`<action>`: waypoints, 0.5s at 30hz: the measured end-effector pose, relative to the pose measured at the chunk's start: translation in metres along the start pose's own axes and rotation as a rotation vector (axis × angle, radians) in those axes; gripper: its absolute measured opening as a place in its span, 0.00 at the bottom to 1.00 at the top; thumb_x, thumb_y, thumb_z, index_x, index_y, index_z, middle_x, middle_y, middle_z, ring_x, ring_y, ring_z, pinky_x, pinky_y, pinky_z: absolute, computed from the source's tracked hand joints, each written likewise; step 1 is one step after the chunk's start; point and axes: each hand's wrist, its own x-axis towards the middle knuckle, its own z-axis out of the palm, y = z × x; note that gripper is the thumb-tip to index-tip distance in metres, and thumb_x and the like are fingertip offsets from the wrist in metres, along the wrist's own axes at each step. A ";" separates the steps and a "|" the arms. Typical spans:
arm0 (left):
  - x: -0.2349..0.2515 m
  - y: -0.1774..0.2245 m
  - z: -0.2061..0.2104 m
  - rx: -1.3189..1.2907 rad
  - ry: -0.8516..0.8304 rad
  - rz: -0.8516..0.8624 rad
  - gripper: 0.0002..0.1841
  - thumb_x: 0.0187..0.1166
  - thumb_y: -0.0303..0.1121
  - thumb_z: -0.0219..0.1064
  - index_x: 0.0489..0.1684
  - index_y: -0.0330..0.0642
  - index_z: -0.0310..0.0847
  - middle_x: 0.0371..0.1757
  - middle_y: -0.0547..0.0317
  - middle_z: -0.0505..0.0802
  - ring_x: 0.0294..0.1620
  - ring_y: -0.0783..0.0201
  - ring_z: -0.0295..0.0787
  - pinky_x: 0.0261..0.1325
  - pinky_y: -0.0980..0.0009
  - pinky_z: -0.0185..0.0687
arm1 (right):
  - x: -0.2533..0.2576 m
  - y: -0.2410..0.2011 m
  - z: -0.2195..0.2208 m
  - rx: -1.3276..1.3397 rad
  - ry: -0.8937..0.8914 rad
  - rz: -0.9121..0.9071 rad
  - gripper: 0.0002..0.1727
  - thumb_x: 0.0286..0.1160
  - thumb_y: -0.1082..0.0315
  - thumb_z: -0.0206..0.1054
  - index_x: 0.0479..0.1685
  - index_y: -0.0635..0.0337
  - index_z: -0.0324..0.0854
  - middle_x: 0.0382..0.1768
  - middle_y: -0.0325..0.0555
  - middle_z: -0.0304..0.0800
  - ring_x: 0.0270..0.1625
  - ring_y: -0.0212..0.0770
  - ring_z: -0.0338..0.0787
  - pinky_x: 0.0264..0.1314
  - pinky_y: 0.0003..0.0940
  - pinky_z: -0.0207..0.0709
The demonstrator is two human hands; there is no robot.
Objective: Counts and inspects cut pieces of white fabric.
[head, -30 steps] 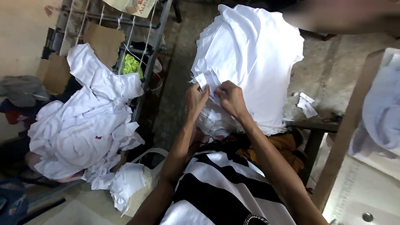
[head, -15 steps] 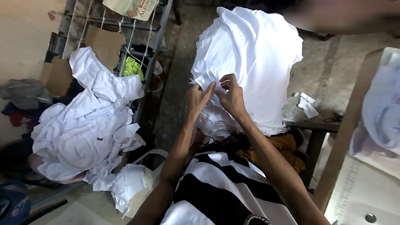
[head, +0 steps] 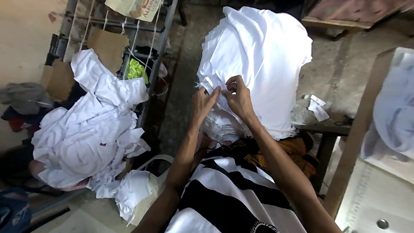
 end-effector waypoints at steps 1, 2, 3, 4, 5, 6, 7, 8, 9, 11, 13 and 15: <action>0.000 0.000 0.000 0.007 -0.005 -0.007 0.29 0.79 0.59 0.68 0.42 0.33 0.87 0.37 0.45 0.92 0.41 0.52 0.92 0.50 0.49 0.85 | 0.000 0.000 0.000 0.006 -0.004 0.001 0.19 0.79 0.73 0.71 0.65 0.60 0.71 0.43 0.52 0.90 0.38 0.47 0.91 0.38 0.42 0.86; 0.000 0.001 0.000 0.016 -0.008 -0.018 0.29 0.79 0.58 0.68 0.43 0.33 0.87 0.37 0.45 0.92 0.41 0.52 0.92 0.50 0.48 0.85 | 0.000 0.000 -0.001 0.014 -0.009 0.003 0.19 0.79 0.73 0.71 0.65 0.60 0.71 0.44 0.53 0.90 0.39 0.47 0.91 0.39 0.42 0.86; 0.001 0.001 0.000 0.026 -0.012 -0.032 0.28 0.79 0.57 0.68 0.44 0.33 0.87 0.38 0.45 0.93 0.42 0.51 0.92 0.51 0.47 0.86 | 0.000 -0.001 -0.001 0.022 -0.014 0.003 0.20 0.78 0.73 0.72 0.65 0.60 0.71 0.44 0.53 0.90 0.39 0.47 0.92 0.40 0.43 0.86; 0.001 0.002 0.000 0.034 -0.014 -0.048 0.26 0.79 0.54 0.68 0.45 0.33 0.87 0.39 0.44 0.93 0.44 0.50 0.93 0.52 0.46 0.86 | -0.001 -0.001 -0.001 0.027 -0.019 0.003 0.20 0.78 0.73 0.72 0.65 0.60 0.72 0.45 0.52 0.91 0.39 0.47 0.92 0.40 0.42 0.87; 0.002 0.002 0.001 0.042 -0.009 -0.054 0.24 0.79 0.52 0.67 0.44 0.34 0.87 0.39 0.45 0.93 0.44 0.50 0.92 0.51 0.46 0.85 | -0.001 0.000 -0.002 0.031 -0.022 0.003 0.20 0.77 0.73 0.72 0.65 0.59 0.73 0.45 0.51 0.92 0.39 0.46 0.93 0.39 0.42 0.87; 0.002 0.002 0.002 0.047 -0.004 -0.052 0.22 0.78 0.50 0.67 0.43 0.34 0.87 0.38 0.45 0.92 0.43 0.50 0.92 0.49 0.46 0.85 | -0.002 0.000 -0.002 0.035 -0.022 0.003 0.20 0.77 0.73 0.71 0.65 0.59 0.74 0.44 0.51 0.92 0.38 0.45 0.92 0.39 0.41 0.87; 0.001 0.002 0.002 0.048 -0.001 -0.045 0.22 0.78 0.49 0.68 0.42 0.34 0.86 0.37 0.45 0.92 0.42 0.50 0.92 0.49 0.46 0.84 | -0.002 0.000 -0.002 0.038 -0.025 0.003 0.19 0.77 0.74 0.71 0.65 0.58 0.75 0.44 0.51 0.91 0.39 0.45 0.92 0.39 0.41 0.87; 0.001 0.001 0.003 0.048 -0.002 -0.042 0.22 0.79 0.49 0.68 0.42 0.34 0.86 0.37 0.45 0.92 0.42 0.50 0.92 0.48 0.46 0.84 | -0.002 0.000 -0.002 0.037 -0.026 -0.001 0.18 0.78 0.74 0.69 0.65 0.58 0.76 0.45 0.51 0.91 0.39 0.44 0.92 0.40 0.41 0.87; 0.001 0.001 0.002 0.045 -0.008 -0.044 0.23 0.79 0.50 0.67 0.42 0.34 0.86 0.37 0.45 0.92 0.42 0.50 0.92 0.49 0.46 0.84 | -0.002 0.001 -0.001 0.033 -0.024 -0.009 0.17 0.80 0.74 0.68 0.65 0.57 0.78 0.45 0.51 0.92 0.39 0.44 0.92 0.41 0.40 0.87; 0.001 0.001 0.002 0.022 -0.021 -0.053 0.25 0.81 0.53 0.66 0.45 0.34 0.87 0.39 0.45 0.92 0.44 0.50 0.92 0.51 0.46 0.85 | -0.003 0.002 -0.002 0.019 -0.026 -0.018 0.14 0.83 0.72 0.65 0.64 0.57 0.81 0.42 0.51 0.92 0.38 0.43 0.92 0.41 0.41 0.87; 0.001 0.001 0.002 0.010 -0.013 -0.038 0.25 0.82 0.53 0.65 0.44 0.34 0.87 0.38 0.45 0.92 0.43 0.50 0.91 0.50 0.46 0.84 | -0.003 0.003 -0.001 -0.002 -0.022 -0.041 0.12 0.84 0.73 0.64 0.60 0.59 0.85 0.38 0.51 0.90 0.34 0.43 0.89 0.37 0.41 0.85; 0.001 0.001 0.002 0.010 -0.009 -0.022 0.24 0.82 0.51 0.65 0.44 0.34 0.88 0.38 0.44 0.92 0.43 0.50 0.92 0.51 0.46 0.84 | -0.002 0.003 -0.001 -0.025 -0.016 -0.057 0.11 0.83 0.73 0.64 0.58 0.58 0.88 0.37 0.50 0.90 0.34 0.43 0.89 0.38 0.41 0.84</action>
